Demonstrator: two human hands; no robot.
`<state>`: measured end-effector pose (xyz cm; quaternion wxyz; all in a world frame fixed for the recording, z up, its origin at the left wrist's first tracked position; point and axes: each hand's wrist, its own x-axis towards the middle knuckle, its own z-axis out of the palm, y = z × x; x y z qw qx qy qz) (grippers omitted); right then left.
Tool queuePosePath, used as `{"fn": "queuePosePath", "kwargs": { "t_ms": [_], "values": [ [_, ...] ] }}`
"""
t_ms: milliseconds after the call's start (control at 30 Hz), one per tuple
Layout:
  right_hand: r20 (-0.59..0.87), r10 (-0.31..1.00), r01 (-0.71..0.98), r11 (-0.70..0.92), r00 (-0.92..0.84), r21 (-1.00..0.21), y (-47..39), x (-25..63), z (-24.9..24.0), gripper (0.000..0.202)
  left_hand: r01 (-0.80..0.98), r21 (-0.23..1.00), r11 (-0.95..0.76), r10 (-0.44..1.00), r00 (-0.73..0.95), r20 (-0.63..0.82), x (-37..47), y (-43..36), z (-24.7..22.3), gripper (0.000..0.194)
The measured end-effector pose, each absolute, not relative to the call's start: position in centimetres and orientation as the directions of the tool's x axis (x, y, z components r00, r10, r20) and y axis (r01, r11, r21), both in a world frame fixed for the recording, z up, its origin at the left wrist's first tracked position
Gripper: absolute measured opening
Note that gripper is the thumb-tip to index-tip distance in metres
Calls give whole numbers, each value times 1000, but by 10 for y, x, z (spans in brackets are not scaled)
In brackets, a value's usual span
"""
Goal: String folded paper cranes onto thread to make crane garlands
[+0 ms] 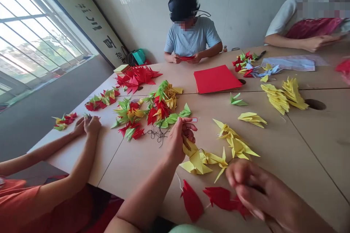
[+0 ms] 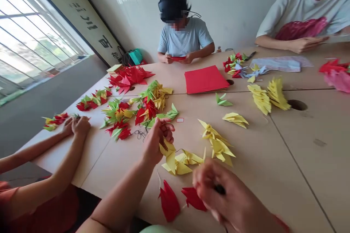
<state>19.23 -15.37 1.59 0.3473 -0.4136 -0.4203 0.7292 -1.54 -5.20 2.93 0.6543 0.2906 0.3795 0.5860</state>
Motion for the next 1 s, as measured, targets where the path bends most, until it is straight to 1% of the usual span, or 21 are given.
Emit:
{"fn": "queuePosePath", "kwargs": {
  "t_ms": [67,133,200,233,267,333,400,433,467,533,633,833,933,967,1000],
  "values": [
    [-341,812,-209,-479,-473,-853,-142,182,24,28,-550,823,143,988,38,-147,-13,-56,32,35],
    [-321,745,-245,-539,-586,-806,-133,172,33,32,-548,824,145,989,47,-144,-11,-59,34,35],
    [-278,648,-190,-556,-709,-809,-129,167,39,35,-542,827,151,988,57,-143,-10,-62,36,34],
    [-267,611,-156,-549,-746,-821,-128,166,40,36,-538,829,153,988,63,-142,-9,-63,36,34],
    [-270,604,-130,-535,-750,-835,-127,165,40,35,-534,831,155,988,68,-141,-8,-64,37,34],
    [-301,686,-108,-484,-662,-868,-123,166,36,33,-527,835,156,988,74,-137,-7,-65,38,33],
    [-329,800,-96,-429,-501,-898,-118,164,30,34,-526,836,153,988,77,-132,-5,-66,39,33],
    [-337,832,-89,-415,-441,-906,-114,163,27,37,-528,836,149,989,77,-128,-4,-66,39,32],
    [-348,840,-83,-416,-417,-905,-111,161,25,41,-529,836,143,990,74,-122,-2,-67,40,32],
    [-379,806,-83,-462,-454,-883,-106,155,23,46,-531,839,121,993,60,-105,1,-68,40,31],
    [-416,750,-111,-539,-515,-835,-104,148,23,46,-509,857,73,997,28,-69,7,-71,38,29],
    [-437,764,-268,-599,-475,-754,-108,147,16,38,-395,919,11,999,44,7,11,-78,29,29],
    [-462,761,-304,-621,-456,-723,-108,151,12,36,-252,963,-97,995,-7,99,3,-79,29,26],
    [-465,759,-313,-626,-456,-715,-107,152,11,35,-175,975,-140,990,-1,142,-2,-79,30,23],
    [-462,761,-322,-625,-456,-711,-106,153,10,33,-77,983,-168,984,41,172,-7,-79,32,19]
  ]
}}
